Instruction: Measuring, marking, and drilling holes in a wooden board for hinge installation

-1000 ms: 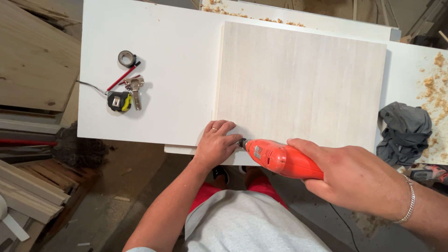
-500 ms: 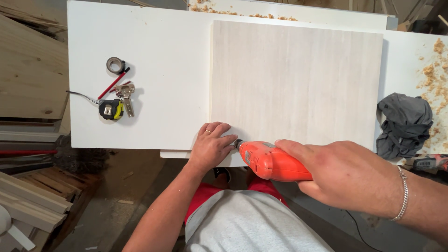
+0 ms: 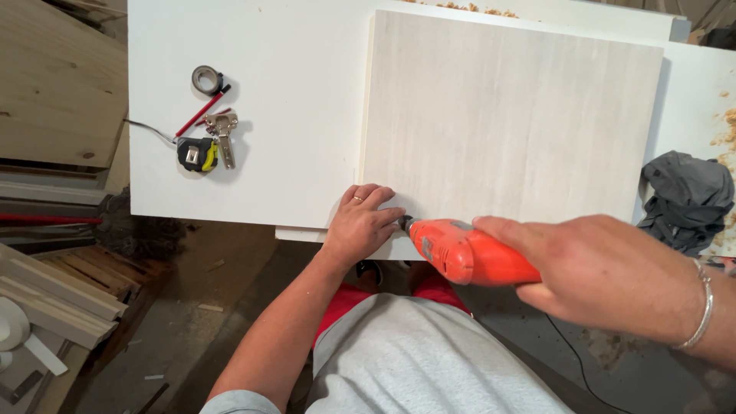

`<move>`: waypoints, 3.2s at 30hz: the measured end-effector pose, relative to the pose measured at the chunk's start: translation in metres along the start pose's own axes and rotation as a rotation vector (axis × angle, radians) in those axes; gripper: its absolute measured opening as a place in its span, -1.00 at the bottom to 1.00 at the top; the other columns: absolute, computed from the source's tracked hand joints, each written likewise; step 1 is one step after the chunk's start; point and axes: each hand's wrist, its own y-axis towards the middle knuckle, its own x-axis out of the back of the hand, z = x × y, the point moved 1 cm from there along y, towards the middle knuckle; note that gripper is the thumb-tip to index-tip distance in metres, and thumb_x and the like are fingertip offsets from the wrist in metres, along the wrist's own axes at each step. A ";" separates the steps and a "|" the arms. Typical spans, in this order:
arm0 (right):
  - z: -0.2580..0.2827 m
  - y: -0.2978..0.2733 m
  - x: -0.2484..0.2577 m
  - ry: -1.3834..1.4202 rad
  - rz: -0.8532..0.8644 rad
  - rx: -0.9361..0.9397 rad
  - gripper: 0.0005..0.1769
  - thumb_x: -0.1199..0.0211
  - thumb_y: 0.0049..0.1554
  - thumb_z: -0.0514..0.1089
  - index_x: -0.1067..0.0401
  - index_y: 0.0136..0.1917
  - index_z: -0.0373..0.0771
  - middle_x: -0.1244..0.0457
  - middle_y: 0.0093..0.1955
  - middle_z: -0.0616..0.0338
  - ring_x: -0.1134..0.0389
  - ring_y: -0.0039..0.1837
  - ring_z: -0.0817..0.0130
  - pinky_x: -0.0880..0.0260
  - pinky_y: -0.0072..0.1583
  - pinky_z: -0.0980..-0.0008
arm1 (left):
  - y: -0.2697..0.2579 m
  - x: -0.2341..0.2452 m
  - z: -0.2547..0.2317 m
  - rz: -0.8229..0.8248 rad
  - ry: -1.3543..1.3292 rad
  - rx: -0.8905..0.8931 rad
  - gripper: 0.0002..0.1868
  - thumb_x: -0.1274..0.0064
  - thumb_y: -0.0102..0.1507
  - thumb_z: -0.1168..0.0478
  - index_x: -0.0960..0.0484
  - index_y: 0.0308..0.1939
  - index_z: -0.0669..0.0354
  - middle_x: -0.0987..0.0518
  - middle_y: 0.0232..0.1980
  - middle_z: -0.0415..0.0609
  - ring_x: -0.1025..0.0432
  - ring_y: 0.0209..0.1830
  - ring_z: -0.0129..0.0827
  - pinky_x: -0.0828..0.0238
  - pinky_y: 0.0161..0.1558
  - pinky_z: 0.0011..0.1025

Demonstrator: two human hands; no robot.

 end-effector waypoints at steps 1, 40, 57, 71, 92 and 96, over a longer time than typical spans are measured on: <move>-0.001 0.001 0.003 -0.007 -0.004 -0.011 0.08 -0.38 -0.04 0.25 0.08 0.64 0.43 -0.41 0.17 0.46 -0.55 -0.05 0.00 -0.55 0.00 0.03 | 0.000 -0.001 0.000 -0.005 -0.002 0.003 -0.79 -0.28 0.16 0.16 -0.75 -0.12 -0.13 -0.50 0.10 -0.14 -0.40 0.11 -0.14 -0.30 0.08 -0.15; 0.007 -0.009 -0.012 0.075 -0.003 -0.160 -0.04 -0.22 -0.06 0.14 0.02 0.57 0.55 -0.46 0.00 0.47 -0.49 -0.16 -0.02 -0.47 -0.07 0.10 | -0.005 -0.006 0.006 -0.019 -0.014 -0.005 -0.78 -0.32 0.13 0.13 -0.72 -0.14 -0.19 -0.50 0.13 -0.13 -0.38 0.13 -0.14 -0.26 0.11 -0.16; 0.006 -0.014 -0.021 0.065 -0.092 -0.111 -0.04 -0.27 -0.06 0.14 -0.01 0.58 0.48 -0.48 -0.12 0.48 -0.45 -0.28 0.04 -0.44 -0.17 0.12 | -0.006 -0.006 0.004 0.000 -0.025 -0.006 -0.80 -0.30 0.15 0.14 -0.72 -0.14 -0.18 -0.48 0.14 -0.14 -0.36 0.15 -0.16 -0.24 0.14 -0.16; 0.008 -0.014 -0.014 0.063 -0.088 -0.103 -0.06 -0.26 -0.05 0.14 -0.02 0.55 0.51 -0.48 -0.13 0.47 -0.45 -0.27 0.01 -0.44 -0.16 0.10 | -0.006 -0.006 0.004 0.008 -0.021 -0.009 -0.81 -0.29 0.16 0.13 -0.71 -0.15 -0.17 -0.49 0.15 -0.14 -0.35 0.16 -0.14 -0.24 0.14 -0.16; 0.008 -0.010 -0.010 0.053 -0.084 -0.083 -0.05 -0.27 -0.06 0.16 -0.01 0.56 0.51 -0.47 -0.08 0.48 -0.47 -0.25 -0.01 -0.46 -0.14 0.08 | -0.005 -0.005 0.005 0.022 -0.016 -0.014 -0.79 -0.29 0.15 0.12 -0.71 -0.13 -0.16 -0.49 0.16 -0.12 -0.35 0.16 -0.14 -0.23 0.13 -0.16; 0.010 -0.008 -0.010 0.028 -0.043 -0.065 0.02 -0.34 -0.06 0.19 0.05 0.59 0.48 -0.44 0.09 0.51 -0.51 -0.14 -0.03 -0.50 -0.07 0.04 | -0.003 -0.001 0.004 0.065 0.012 -0.010 -0.69 -0.34 0.11 0.07 -0.70 -0.07 -0.13 -0.51 0.17 -0.13 -0.36 0.18 -0.12 -0.24 0.16 -0.15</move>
